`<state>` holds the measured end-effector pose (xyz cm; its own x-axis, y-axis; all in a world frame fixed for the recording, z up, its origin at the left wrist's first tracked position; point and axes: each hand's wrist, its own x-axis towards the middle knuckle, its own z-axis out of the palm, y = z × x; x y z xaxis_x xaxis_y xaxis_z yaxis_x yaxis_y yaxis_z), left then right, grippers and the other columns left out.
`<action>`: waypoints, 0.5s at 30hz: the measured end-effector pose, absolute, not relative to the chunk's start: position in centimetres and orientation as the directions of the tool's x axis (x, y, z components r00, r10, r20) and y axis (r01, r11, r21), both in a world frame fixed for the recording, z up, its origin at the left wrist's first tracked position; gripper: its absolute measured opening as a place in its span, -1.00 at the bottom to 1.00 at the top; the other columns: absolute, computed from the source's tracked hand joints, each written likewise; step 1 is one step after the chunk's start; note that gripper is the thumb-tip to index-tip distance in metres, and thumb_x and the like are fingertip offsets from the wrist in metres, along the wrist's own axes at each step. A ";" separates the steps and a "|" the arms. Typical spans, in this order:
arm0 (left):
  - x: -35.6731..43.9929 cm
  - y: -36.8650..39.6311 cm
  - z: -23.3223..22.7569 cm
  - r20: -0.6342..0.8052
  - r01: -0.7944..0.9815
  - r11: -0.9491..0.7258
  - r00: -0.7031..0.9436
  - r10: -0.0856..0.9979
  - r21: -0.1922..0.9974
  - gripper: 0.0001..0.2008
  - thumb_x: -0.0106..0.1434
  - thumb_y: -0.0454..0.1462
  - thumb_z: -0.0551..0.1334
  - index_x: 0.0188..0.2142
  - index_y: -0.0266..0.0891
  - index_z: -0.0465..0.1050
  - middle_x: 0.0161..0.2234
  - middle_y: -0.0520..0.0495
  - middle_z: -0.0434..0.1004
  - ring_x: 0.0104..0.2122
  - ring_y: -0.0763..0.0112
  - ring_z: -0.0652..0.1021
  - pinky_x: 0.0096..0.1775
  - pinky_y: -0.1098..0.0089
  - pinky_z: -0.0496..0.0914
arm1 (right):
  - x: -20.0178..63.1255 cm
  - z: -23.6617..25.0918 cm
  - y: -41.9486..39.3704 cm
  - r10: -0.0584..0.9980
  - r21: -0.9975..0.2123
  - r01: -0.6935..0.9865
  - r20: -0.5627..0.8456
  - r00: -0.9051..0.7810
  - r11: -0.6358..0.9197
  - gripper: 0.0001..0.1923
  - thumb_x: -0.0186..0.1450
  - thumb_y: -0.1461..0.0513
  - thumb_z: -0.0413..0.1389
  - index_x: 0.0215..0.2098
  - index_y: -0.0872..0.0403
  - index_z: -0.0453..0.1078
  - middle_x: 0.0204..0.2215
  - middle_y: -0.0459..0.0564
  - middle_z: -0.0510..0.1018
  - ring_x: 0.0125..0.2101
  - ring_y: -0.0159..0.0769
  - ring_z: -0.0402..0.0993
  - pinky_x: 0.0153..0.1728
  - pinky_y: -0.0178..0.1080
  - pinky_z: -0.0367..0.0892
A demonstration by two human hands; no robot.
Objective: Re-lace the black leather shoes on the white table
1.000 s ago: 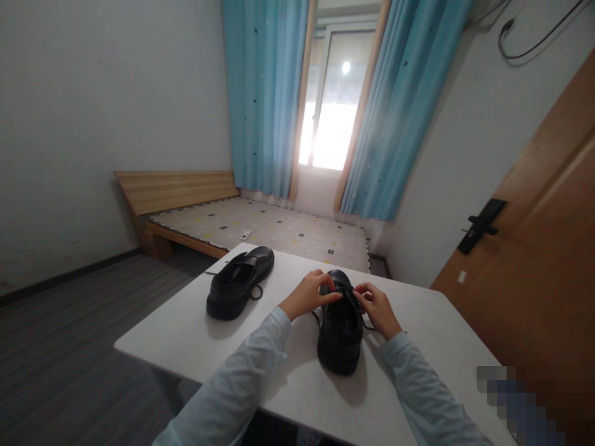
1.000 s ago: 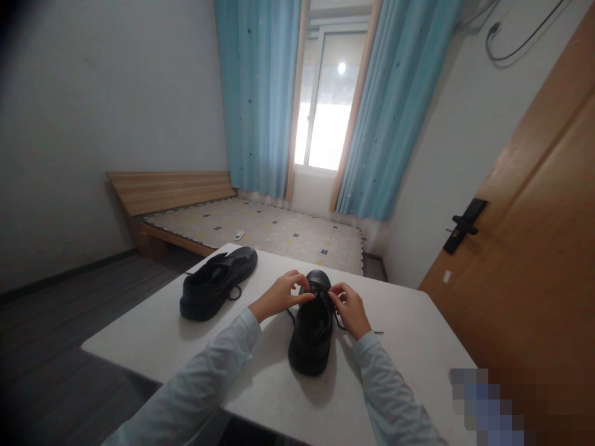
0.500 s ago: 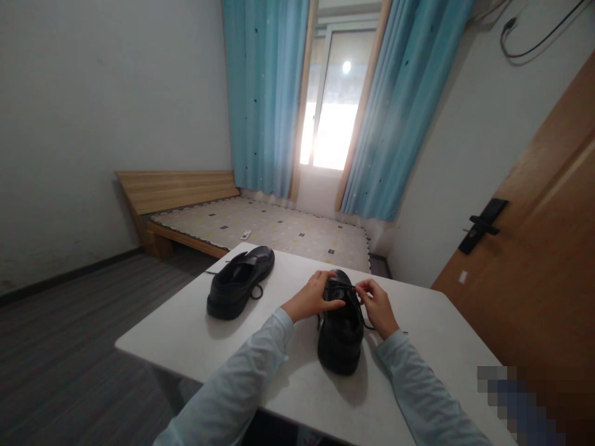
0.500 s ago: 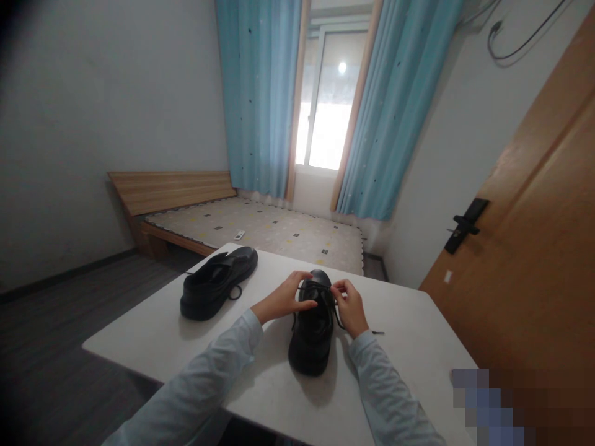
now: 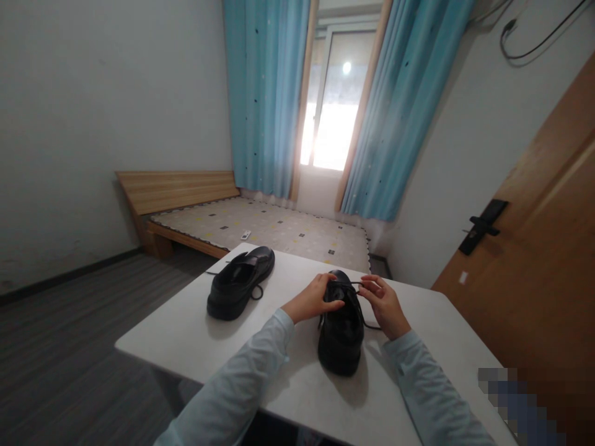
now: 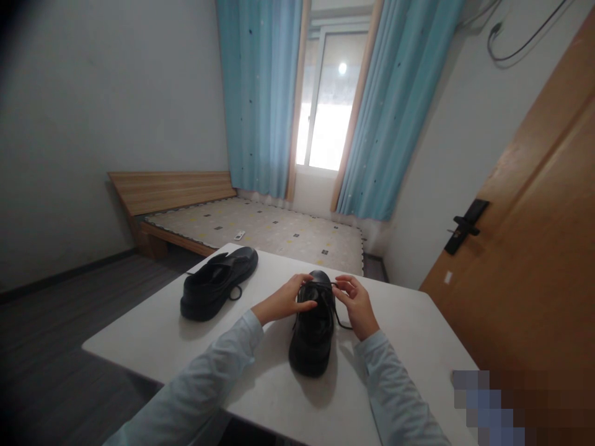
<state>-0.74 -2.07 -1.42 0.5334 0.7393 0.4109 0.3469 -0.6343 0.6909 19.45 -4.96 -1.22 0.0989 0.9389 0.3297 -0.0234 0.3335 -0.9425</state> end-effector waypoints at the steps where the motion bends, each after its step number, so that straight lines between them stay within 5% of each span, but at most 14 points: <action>1: -0.7 -2.1 -1.4 0.411 0.345 -0.632 0.531 0.741 0.694 -0.41 0.03 -0.13 0.29 0.01 -0.28 0.19 -0.01 -0.22 0.28 0.02 0.16 0.33 0.07 0.14 0.22 | 19.5 -1.1 -5.0 0.937 -0.940 -0.054 0.330 0.114 0.337 -0.62 -0.01 0.16 0.30 -0.26 0.06 0.33 -0.43 -0.07 0.49 -0.33 -0.30 0.43 -0.22 -0.20 0.34; 15: -1.0 -2.0 -1.6 0.404 0.351 -0.634 0.540 0.738 0.689 -0.41 0.05 -0.11 0.28 0.03 -0.28 0.19 0.00 -0.23 0.27 0.04 0.17 0.33 0.07 0.16 0.23 | 20.5 0.6 -5.9 0.918 -0.876 -0.287 0.338 0.209 0.388 -0.71 0.00 0.23 0.28 -0.30 0.01 0.38 -0.45 -0.14 0.49 -0.37 -0.34 0.48 -0.07 -0.04 0.34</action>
